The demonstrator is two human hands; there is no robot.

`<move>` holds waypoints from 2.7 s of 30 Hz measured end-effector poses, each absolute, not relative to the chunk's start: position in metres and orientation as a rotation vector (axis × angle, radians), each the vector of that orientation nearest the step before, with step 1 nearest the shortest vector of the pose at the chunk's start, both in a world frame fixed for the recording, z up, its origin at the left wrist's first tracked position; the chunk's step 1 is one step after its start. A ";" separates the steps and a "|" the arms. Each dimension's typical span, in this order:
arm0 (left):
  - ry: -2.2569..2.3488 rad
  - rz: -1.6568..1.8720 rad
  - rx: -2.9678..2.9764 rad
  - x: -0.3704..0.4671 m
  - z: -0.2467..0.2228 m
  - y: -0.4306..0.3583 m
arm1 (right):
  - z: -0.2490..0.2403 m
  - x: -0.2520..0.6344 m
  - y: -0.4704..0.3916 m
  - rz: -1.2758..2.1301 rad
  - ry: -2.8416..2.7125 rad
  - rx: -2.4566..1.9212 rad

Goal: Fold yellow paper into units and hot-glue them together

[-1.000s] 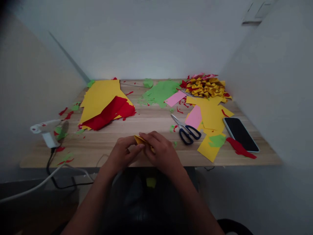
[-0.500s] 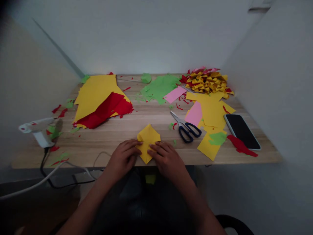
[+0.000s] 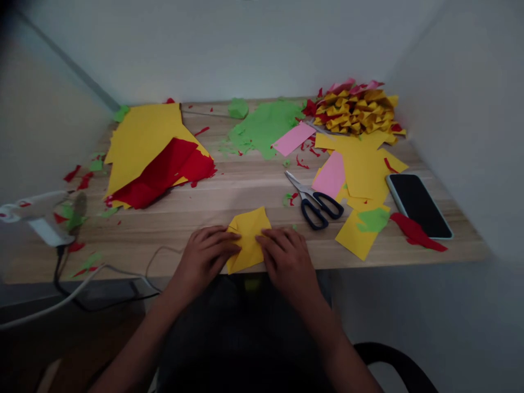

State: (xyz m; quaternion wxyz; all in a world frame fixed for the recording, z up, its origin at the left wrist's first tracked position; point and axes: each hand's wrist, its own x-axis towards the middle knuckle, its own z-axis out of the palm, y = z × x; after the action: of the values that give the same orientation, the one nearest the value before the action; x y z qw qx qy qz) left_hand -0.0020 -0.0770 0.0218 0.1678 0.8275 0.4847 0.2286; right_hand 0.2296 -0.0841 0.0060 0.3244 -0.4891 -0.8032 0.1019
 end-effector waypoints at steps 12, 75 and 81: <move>1.585 0.488 2.338 0.007 0.027 -0.083 | 0.012 0.226 -0.085 0.218 -2.195 -1.522; 1.191 0.889 1.084 0.033 0.104 -0.095 | 0.092 0.213 -0.086 1.161 -1.531 -1.186; 1.130 0.730 1.038 0.025 0.109 -0.098 | 0.089 0.220 -0.094 0.777 -1.702 -0.962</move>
State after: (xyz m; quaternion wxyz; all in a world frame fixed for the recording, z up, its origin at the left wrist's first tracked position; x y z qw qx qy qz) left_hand 0.0250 -0.0981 0.1090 0.6602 0.4588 0.4996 0.3226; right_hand 0.2199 -0.0942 0.0894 0.4957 -0.3972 -0.7025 0.3208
